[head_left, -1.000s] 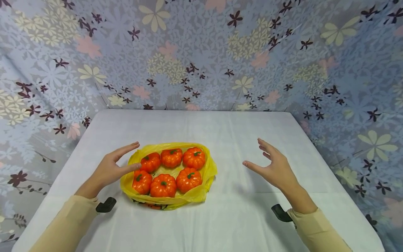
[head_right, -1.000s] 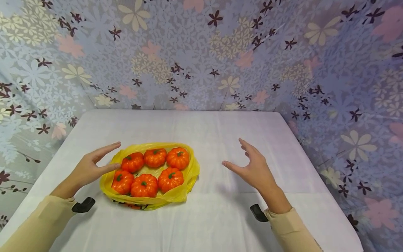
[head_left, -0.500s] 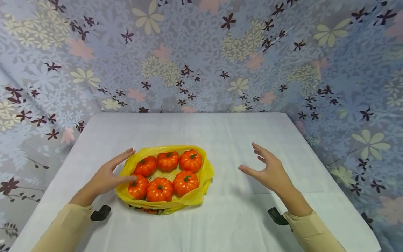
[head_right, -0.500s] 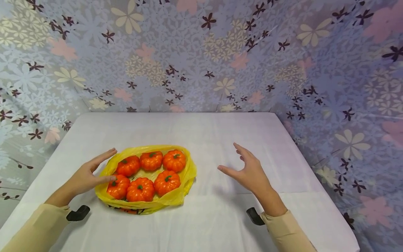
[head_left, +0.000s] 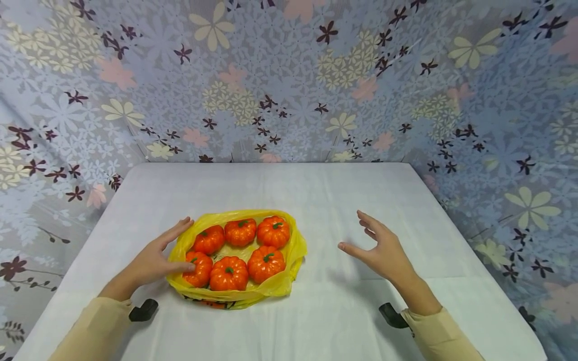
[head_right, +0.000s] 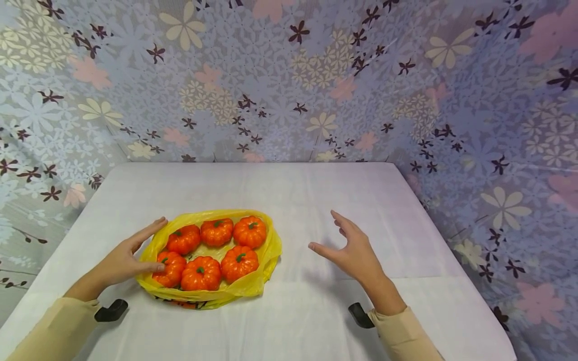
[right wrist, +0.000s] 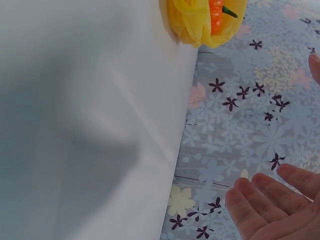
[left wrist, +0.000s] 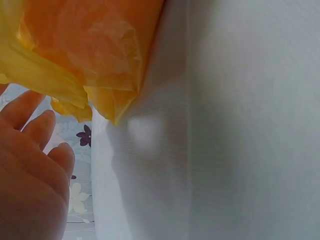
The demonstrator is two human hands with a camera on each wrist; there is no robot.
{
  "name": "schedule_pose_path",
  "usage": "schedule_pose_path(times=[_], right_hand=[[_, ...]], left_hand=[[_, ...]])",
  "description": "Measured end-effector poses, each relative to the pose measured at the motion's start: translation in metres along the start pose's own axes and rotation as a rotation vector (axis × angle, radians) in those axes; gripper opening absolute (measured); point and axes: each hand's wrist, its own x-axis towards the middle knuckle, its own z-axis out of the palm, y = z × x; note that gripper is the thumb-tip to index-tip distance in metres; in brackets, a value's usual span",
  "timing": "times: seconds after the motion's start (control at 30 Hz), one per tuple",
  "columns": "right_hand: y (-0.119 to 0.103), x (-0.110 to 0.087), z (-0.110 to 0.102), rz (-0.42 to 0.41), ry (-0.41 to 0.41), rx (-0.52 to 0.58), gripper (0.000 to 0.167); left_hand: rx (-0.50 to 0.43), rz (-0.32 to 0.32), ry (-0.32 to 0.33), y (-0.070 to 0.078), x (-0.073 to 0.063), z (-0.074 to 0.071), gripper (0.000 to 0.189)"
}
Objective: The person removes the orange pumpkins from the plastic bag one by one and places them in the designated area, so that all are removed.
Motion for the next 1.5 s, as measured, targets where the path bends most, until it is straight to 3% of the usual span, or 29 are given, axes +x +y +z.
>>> schedule_pose_path(times=[0.5,0.97,1.2,1.5], right_hand=[[-0.007,-0.002,0.019,-0.023,-0.031,0.067,0.096],[-0.019,0.002,0.040,-0.047,-0.081,0.111,0.094],[-0.027,0.004,0.050,-0.055,-0.103,0.120,0.092],[-0.035,0.004,0.065,-0.080,-0.141,0.211,0.085]], left_hand=[[-0.035,0.077,-0.013,-0.010,-0.006,0.003,0.097],[-0.005,0.077,-0.020,-0.004,-0.008,0.001,0.103],[0.021,0.047,-0.025,-0.008,-0.007,0.002,0.103],[0.007,0.043,-0.021,-0.010,-0.008,0.004,0.104]])
